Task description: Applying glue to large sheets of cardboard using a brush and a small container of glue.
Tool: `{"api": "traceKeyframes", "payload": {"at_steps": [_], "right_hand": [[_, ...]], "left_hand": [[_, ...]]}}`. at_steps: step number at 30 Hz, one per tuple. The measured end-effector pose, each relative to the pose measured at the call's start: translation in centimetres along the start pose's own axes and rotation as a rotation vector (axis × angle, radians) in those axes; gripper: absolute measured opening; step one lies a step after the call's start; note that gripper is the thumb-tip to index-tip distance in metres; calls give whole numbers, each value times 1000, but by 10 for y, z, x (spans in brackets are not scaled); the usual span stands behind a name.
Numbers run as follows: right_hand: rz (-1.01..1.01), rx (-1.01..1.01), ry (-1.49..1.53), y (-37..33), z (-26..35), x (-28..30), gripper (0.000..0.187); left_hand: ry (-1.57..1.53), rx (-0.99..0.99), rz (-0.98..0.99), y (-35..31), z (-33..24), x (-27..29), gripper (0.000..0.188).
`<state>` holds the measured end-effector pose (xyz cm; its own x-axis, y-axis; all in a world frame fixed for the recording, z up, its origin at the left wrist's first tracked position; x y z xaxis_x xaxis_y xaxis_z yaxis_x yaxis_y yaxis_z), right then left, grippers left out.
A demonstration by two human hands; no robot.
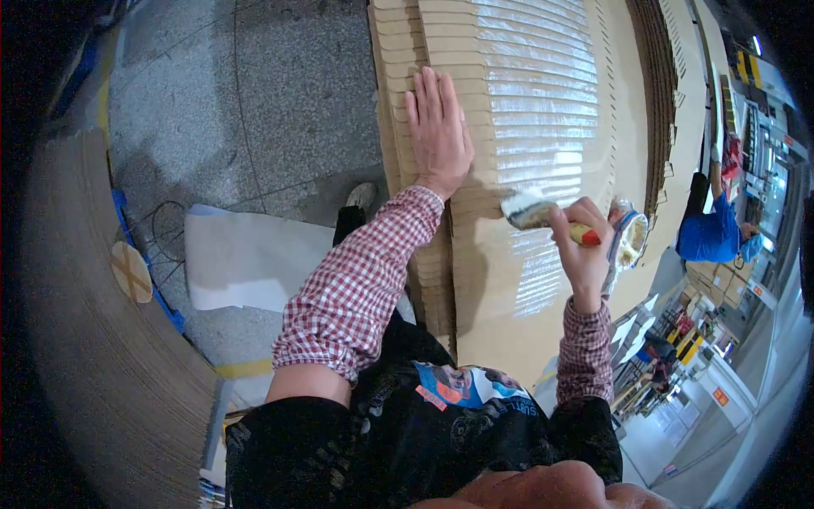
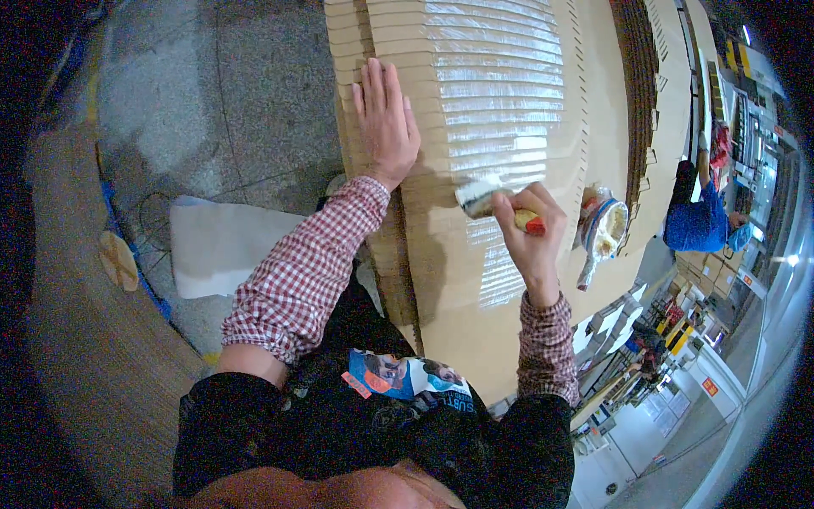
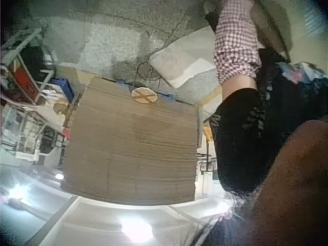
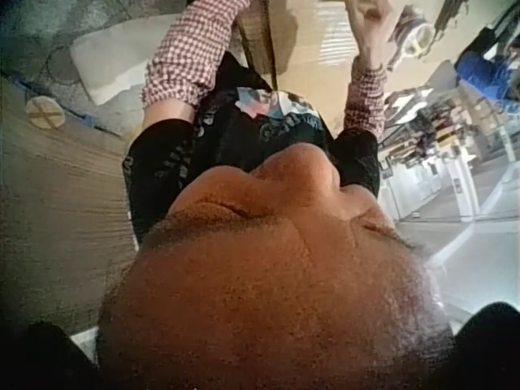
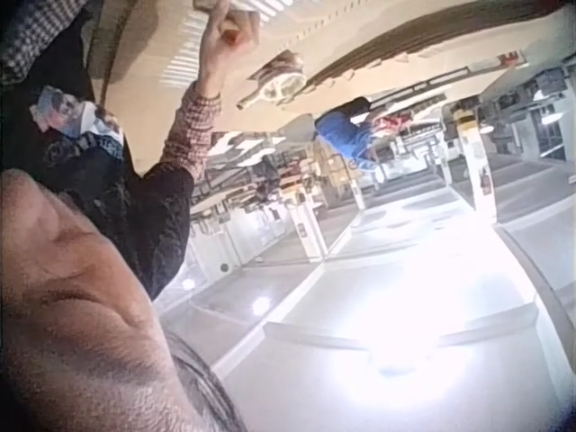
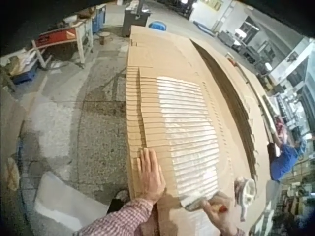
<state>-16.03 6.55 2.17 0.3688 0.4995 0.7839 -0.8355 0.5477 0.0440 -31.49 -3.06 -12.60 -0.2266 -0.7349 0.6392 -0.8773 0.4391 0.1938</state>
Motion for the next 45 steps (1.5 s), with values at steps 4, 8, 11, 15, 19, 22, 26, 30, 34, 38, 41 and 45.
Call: {"api": "traceKeyframes", "payload": {"at_steps": [4,8,11,15,19,22,26,30,34,38,41,45], "right_hand": [[-192,-5,191,36,7,3,19],[-225,101,125,59,-9,-12,21],[-145,55,93,-19,-44,-8,22],[91,-197,48,-72,-37,24,12],[-136,-339,630,-37,0,56,17],[-213,-214,626,4,-20,50,20],[-176,-1,619,60,-35,19,21],[-206,29,520,109,-25,-15,22],[-138,6,316,76,-38,-26,19],[16,-133,115,-31,-41,-17,16],[76,-266,135,-40,-27,-5,17],[-184,-117,304,15,3,-10,17]], "left_hand": [[-33,-5,-14,5,0,-5,54],[-71,-4,-44,-1,-5,0,54],[-58,-1,-17,-40,1,9,56],[59,-77,185,-61,-1,15,59],[63,-59,174,-59,4,8,59],[74,-71,148,-57,10,6,60],[71,-85,136,-57,9,4,60],[45,-82,145,-53,3,5,59],[57,-93,119,-53,6,3,58],[82,-54,154,-50,19,7,56],[70,-46,156,-51,24,3,56],[47,-75,132,-45,17,1,55]]}}
Point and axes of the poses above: each hand's wrist, its own y-axis towards the middle knuckle, its own x-axis out of the back of the hand, z = x × y, the point moved 3 cm from there along y, towards the middle knuckle, and after that the axes turned 3 degrees about x, right-handed, at the moved point
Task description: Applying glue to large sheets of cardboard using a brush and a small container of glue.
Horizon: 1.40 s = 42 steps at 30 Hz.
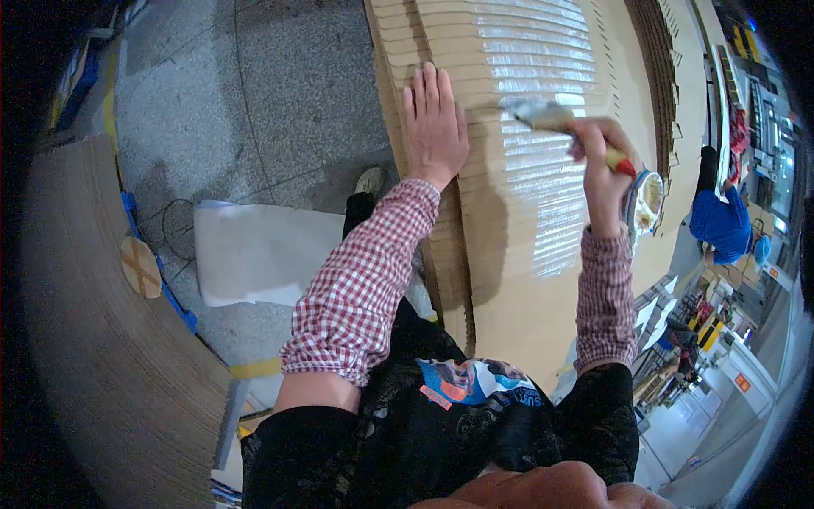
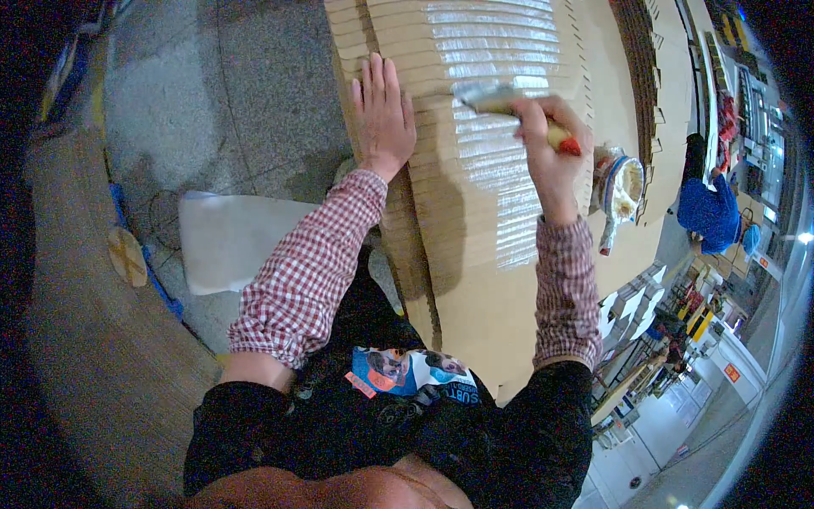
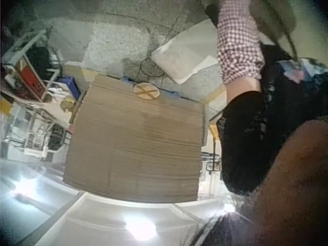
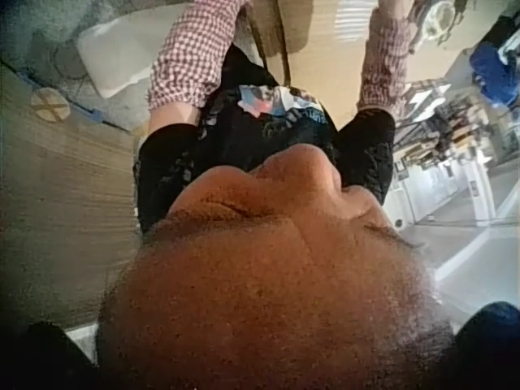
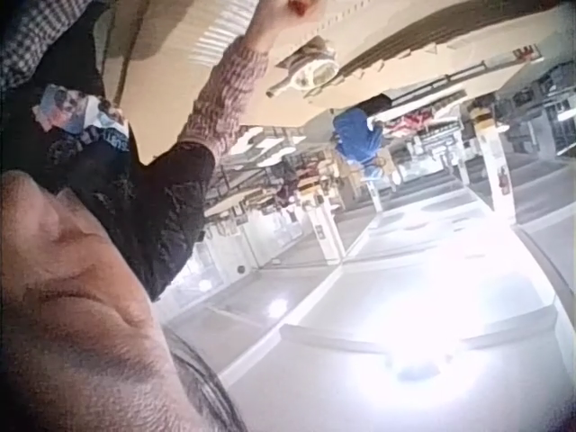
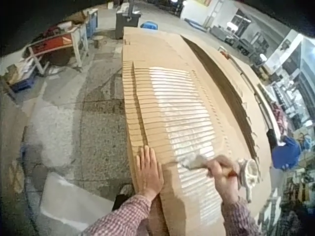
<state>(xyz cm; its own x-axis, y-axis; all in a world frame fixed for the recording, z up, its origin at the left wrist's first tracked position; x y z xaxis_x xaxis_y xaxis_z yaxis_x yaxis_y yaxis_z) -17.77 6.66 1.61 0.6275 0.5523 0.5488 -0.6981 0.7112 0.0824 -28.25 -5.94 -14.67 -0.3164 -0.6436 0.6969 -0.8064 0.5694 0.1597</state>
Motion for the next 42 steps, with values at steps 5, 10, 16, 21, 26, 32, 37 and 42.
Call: {"api": "traceKeyframes", "payload": {"at_steps": [5,10,16,21,26,32,37,42], "right_hand": [[135,19,-171,-74,-42,19,14],[208,-17,-173,-117,-35,40,11],[72,103,-98,-78,-52,3,9],[260,-26,-258,-164,-57,51,18],[-30,-78,91,-67,-30,43,22],[-163,141,387,106,-54,-10,16],[8,58,43,19,-112,35,14],[48,-152,161,15,-62,64,16]], "left_hand": [[32,-27,-43,4,0,3,52],[38,-29,-54,3,11,-1,53],[-3,-44,-119,14,21,-8,53],[59,-47,-72,18,18,-7,53],[147,-39,-63,15,24,2,53],[116,-34,-36,14,10,-3,56],[-141,15,-69,5,15,7,58],[-136,70,-211,63,20,27,57]]}}
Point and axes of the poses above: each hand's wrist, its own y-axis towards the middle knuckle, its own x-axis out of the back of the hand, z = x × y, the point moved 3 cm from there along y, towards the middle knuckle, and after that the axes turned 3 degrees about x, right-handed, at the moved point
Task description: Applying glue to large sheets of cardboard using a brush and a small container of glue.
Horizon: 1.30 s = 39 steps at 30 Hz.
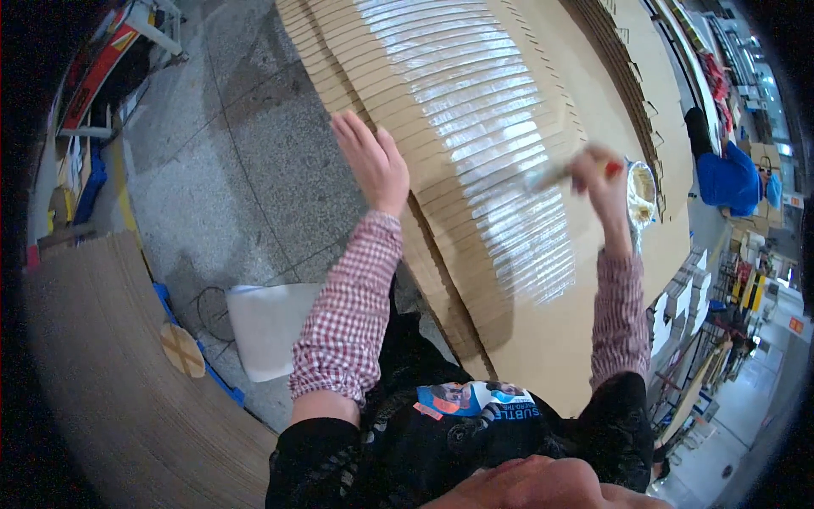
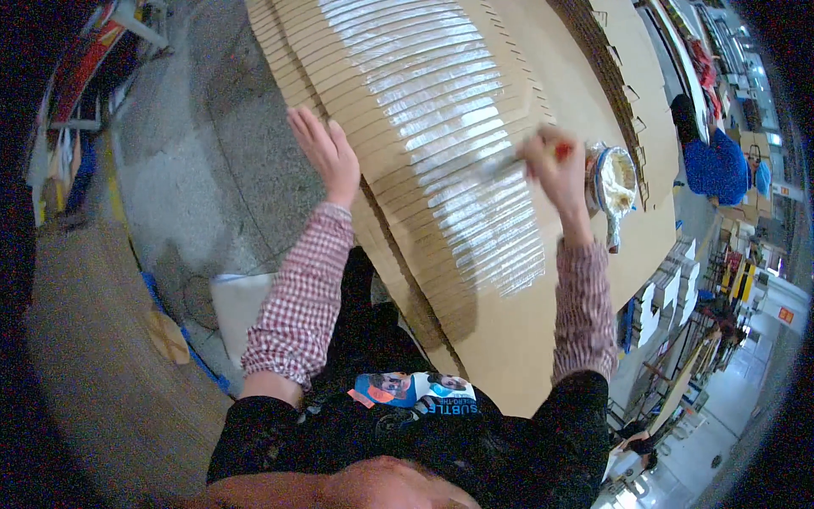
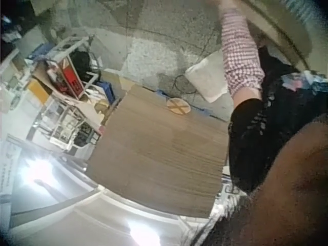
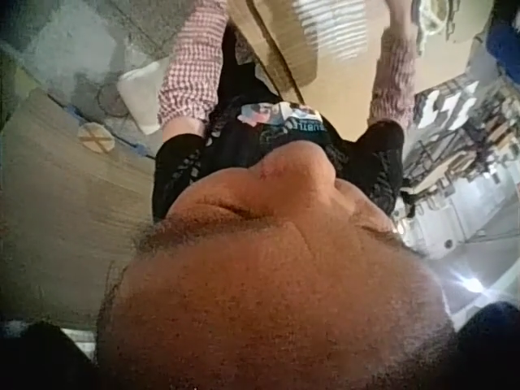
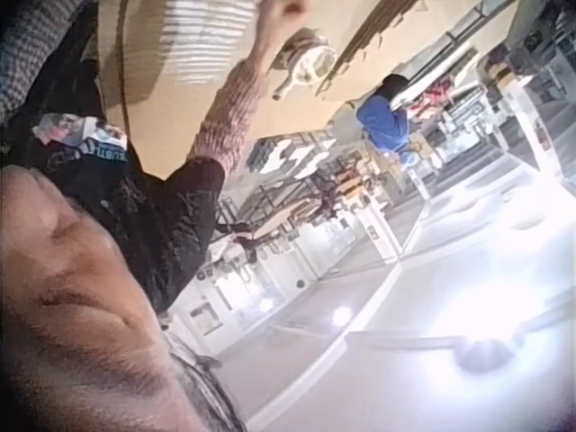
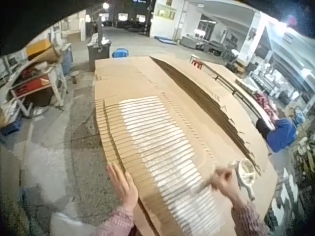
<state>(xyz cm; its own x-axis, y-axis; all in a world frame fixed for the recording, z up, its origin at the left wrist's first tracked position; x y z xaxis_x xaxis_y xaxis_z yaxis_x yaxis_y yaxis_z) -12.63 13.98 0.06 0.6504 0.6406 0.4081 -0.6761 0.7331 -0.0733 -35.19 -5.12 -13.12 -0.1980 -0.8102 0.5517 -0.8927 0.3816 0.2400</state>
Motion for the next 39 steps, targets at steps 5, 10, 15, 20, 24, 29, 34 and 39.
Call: {"api": "traceKeyframes", "payload": {"at_steps": [5,10,15,20,24,29,34,39], "right_hand": [[-227,128,85,105,-11,-14,18],[-182,48,92,25,-71,26,18],[-264,123,144,28,-29,29,19],[-315,152,95,107,-40,19,18],[-227,3,20,60,-65,44,20],[-247,123,84,83,-32,39,21],[-245,106,54,114,-68,40,18],[-178,4,105,76,-66,60,19]], "left_hand": [[280,-65,118,25,17,-38,54],[332,-43,124,24,22,-30,52],[333,-54,123,24,22,-30,51],[318,-71,155,23,19,-42,51],[308,-52,148,25,17,-34,51],[311,-71,138,26,19,-37,51],[285,-66,129,27,18,-41,51],[331,-58,124,28,19,-33,51]]}}
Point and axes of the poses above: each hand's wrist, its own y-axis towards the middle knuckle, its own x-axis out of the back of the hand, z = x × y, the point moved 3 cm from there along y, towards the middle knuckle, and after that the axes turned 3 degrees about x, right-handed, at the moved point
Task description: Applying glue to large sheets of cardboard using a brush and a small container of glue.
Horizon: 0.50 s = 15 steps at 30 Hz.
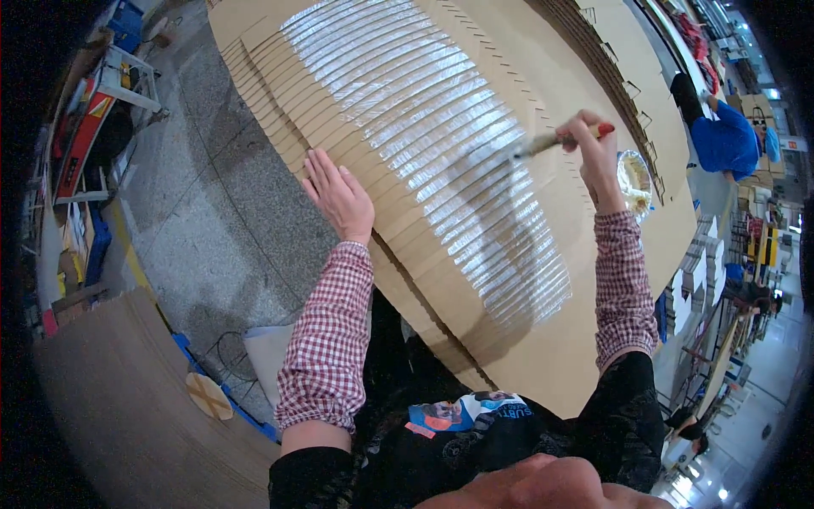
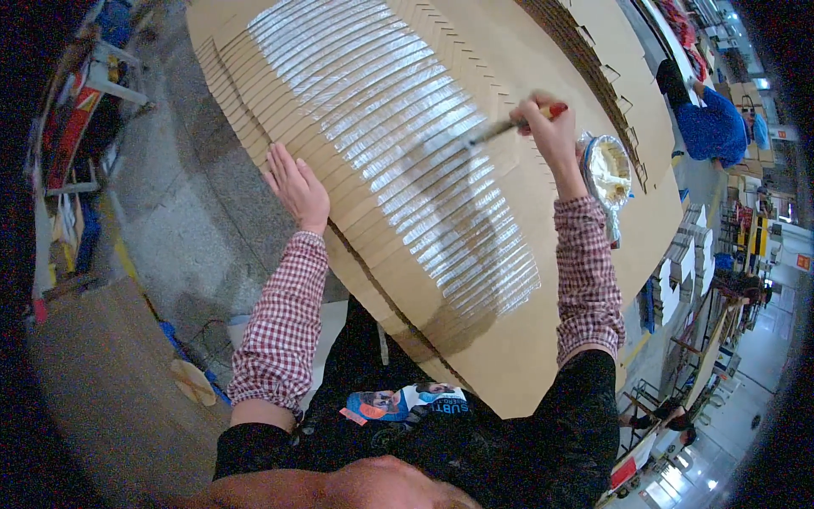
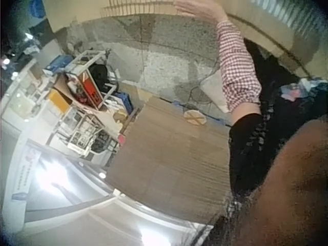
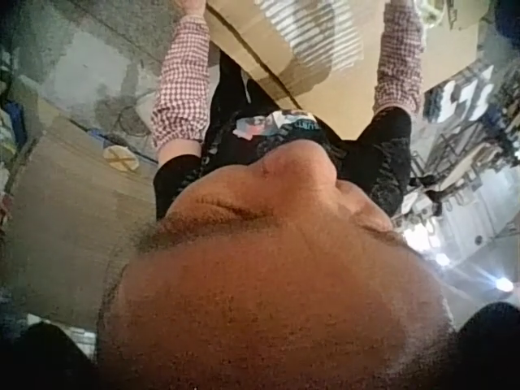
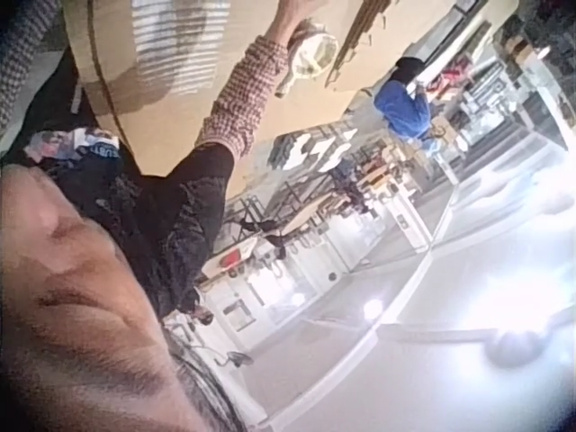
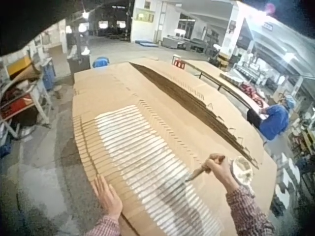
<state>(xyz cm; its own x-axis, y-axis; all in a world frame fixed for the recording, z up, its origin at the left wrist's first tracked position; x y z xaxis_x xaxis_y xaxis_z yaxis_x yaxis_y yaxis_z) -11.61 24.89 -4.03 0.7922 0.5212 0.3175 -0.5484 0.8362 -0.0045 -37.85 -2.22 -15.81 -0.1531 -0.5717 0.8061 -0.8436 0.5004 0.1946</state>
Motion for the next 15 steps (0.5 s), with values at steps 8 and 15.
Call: {"api": "traceKeyframes", "payload": {"at_steps": [8,15], "right_hand": [[-45,116,-47,59,7,-40,20],[-24,152,-84,69,30,-42,22]], "left_hand": [[-20,-13,11,-3,-3,-2,51],[-44,8,52,-4,-7,-10,52]]}}
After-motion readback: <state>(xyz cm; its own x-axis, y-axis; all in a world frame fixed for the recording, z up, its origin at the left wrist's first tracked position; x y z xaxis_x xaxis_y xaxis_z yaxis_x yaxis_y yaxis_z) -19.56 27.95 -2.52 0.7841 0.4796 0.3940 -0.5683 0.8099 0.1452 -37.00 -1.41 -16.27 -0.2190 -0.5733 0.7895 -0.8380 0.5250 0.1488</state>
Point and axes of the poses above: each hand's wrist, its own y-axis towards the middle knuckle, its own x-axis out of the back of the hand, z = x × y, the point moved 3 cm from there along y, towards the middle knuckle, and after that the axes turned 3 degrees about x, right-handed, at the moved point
